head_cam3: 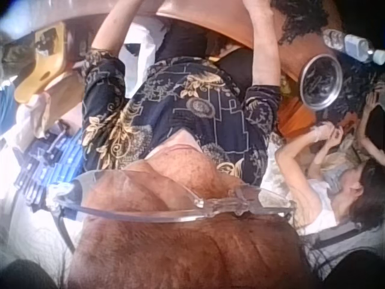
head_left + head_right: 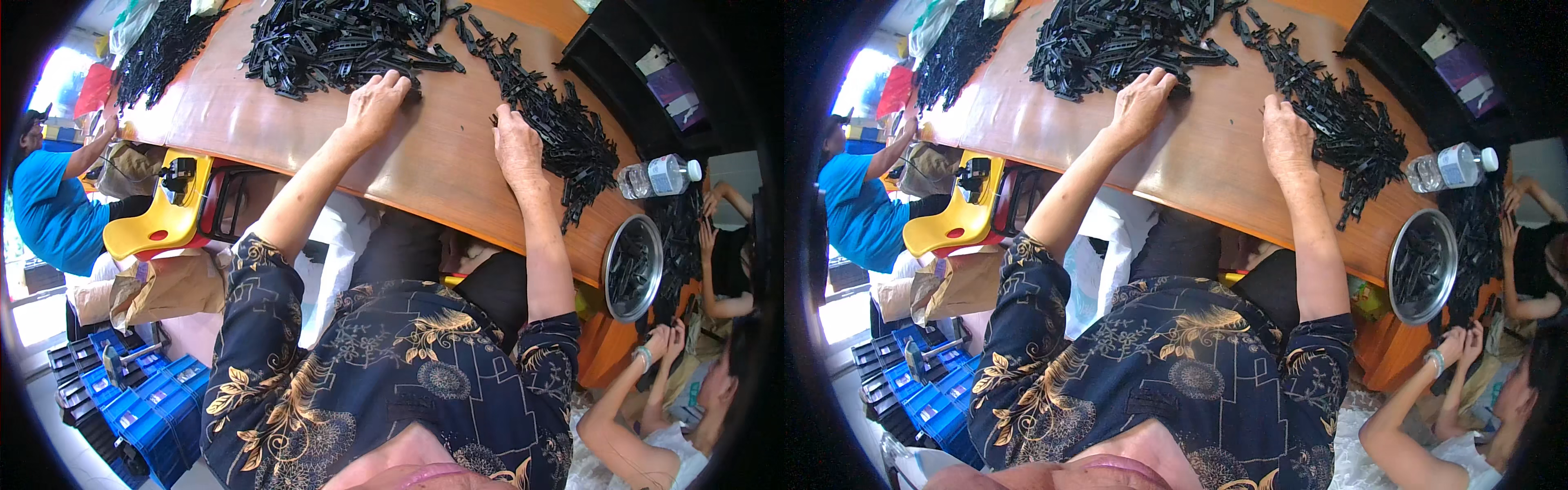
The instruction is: The person assembles plastic parts by picking up individual plastic pieces from the table and snapping them together by hand.
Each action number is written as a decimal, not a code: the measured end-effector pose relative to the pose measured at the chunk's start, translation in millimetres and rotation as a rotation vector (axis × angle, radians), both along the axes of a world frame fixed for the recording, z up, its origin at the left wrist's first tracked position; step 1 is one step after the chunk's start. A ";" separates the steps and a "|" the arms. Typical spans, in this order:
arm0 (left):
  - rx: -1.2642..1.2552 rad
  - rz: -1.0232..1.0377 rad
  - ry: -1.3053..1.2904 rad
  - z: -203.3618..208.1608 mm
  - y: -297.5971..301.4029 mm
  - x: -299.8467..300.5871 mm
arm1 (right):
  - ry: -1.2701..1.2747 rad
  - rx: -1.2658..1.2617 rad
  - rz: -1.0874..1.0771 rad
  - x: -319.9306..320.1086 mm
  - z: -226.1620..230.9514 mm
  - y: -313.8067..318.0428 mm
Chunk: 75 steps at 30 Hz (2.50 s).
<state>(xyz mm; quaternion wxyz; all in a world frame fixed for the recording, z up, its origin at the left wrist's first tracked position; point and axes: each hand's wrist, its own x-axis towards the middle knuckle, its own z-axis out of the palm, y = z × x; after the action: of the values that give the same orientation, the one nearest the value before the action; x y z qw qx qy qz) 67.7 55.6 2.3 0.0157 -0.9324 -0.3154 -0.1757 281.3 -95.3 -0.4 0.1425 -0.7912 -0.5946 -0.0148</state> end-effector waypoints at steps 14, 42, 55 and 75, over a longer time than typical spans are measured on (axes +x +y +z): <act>-1.496 -0.015 -0.943 17.6 -114.5 33.7 | 1.331 0.897 -0.052 -73.2 0.2 -48.1; -1.636 0.211 -1.230 -9.6 -146.6 21.2 | 0.247 0.694 0.213 -91.0 -3.9 -60.2; -1.414 -0.226 -1.148 1.0 -115.3 -23.6 | 1.328 0.081 0.097 -98.3 11.5 -55.3; -0.447 -0.025 -0.404 9.4 -96.6 -10.0 | -0.007 0.153 0.103 -19.4 27.7 -32.7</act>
<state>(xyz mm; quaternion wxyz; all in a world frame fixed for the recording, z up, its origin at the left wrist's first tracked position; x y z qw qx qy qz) 57.7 -41.0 11.7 -0.2553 -0.8628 -0.3312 -0.2840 261.8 -128.0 27.4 0.2010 -0.7462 -0.6322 -0.0558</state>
